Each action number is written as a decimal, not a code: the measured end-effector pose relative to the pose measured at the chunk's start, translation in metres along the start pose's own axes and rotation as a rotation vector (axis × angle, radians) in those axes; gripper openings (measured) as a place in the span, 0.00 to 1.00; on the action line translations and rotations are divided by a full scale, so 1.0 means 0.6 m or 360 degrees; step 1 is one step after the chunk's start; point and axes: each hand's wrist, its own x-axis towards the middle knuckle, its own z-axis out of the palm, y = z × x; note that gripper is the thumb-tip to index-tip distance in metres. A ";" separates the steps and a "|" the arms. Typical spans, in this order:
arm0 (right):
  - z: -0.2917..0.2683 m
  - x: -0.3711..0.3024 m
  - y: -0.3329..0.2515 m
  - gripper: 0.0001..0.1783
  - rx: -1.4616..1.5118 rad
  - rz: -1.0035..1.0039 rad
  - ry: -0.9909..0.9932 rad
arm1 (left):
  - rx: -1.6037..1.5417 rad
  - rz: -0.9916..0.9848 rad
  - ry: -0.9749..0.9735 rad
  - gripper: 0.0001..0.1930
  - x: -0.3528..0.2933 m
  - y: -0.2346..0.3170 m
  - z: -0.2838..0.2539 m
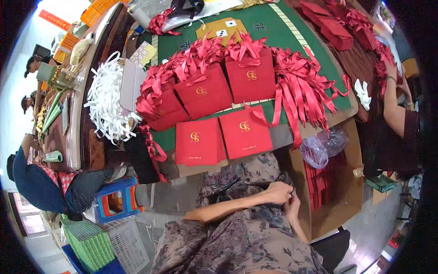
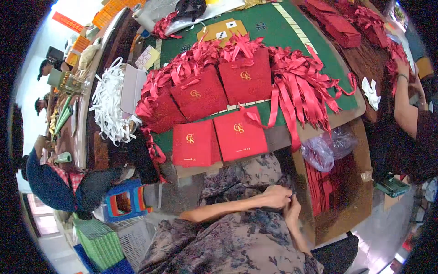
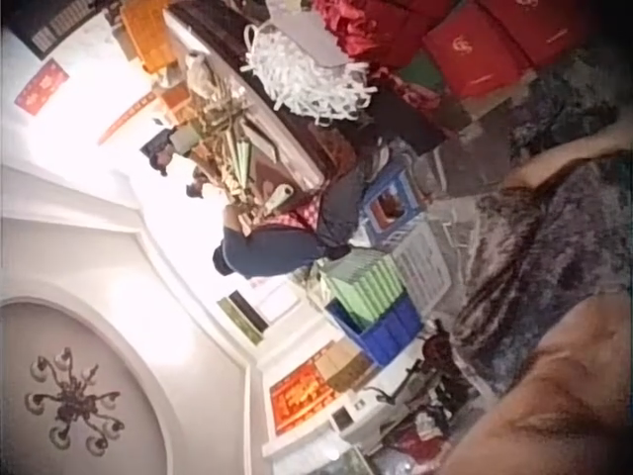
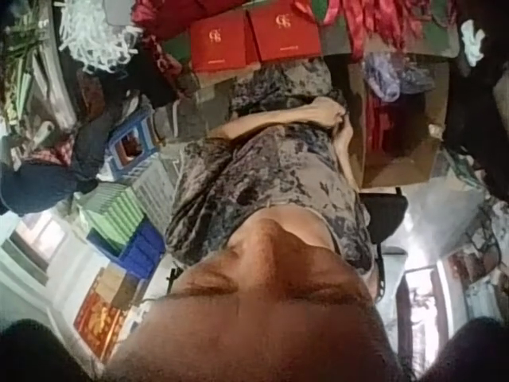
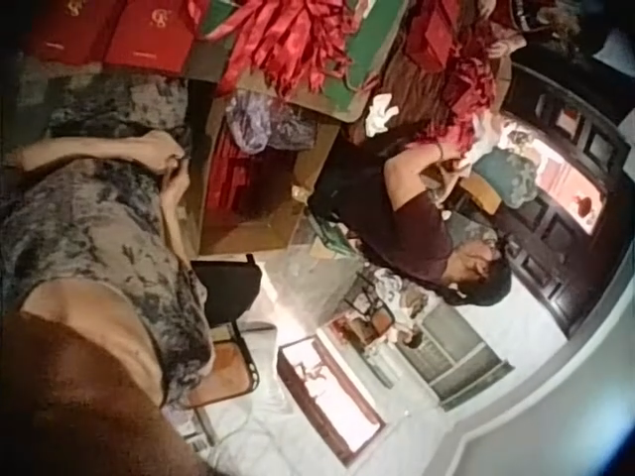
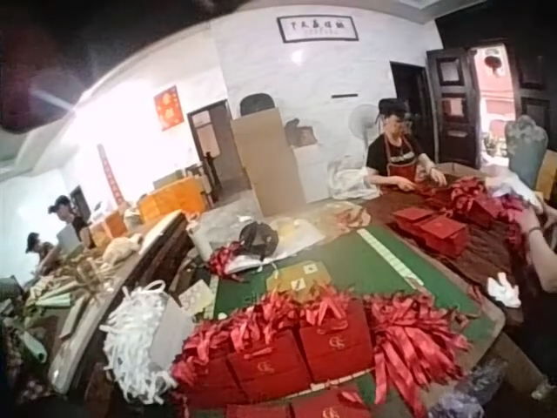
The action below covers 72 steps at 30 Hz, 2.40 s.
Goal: The person attaches ribbon handles to small gift bags by threading and securing ribbon strips onto each bag by hand.
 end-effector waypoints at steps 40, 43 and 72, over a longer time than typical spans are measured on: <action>0.029 0.140 -0.505 0.18 0.1205 -0.0480 -0.0878 | -0.1610 0.0488 0.1606 0.07 -0.287 0.112 -0.280; 0.003 0.123 -0.558 0.21 0.1214 -0.0819 -0.1038 | -0.1258 0.0867 0.1683 0.08 -0.341 0.186 -0.305; 0.016 0.003 -0.621 0.04 0.1632 -0.2072 -0.0455 | -0.0490 0.2132 0.3014 0.08 -0.285 0.268 -0.145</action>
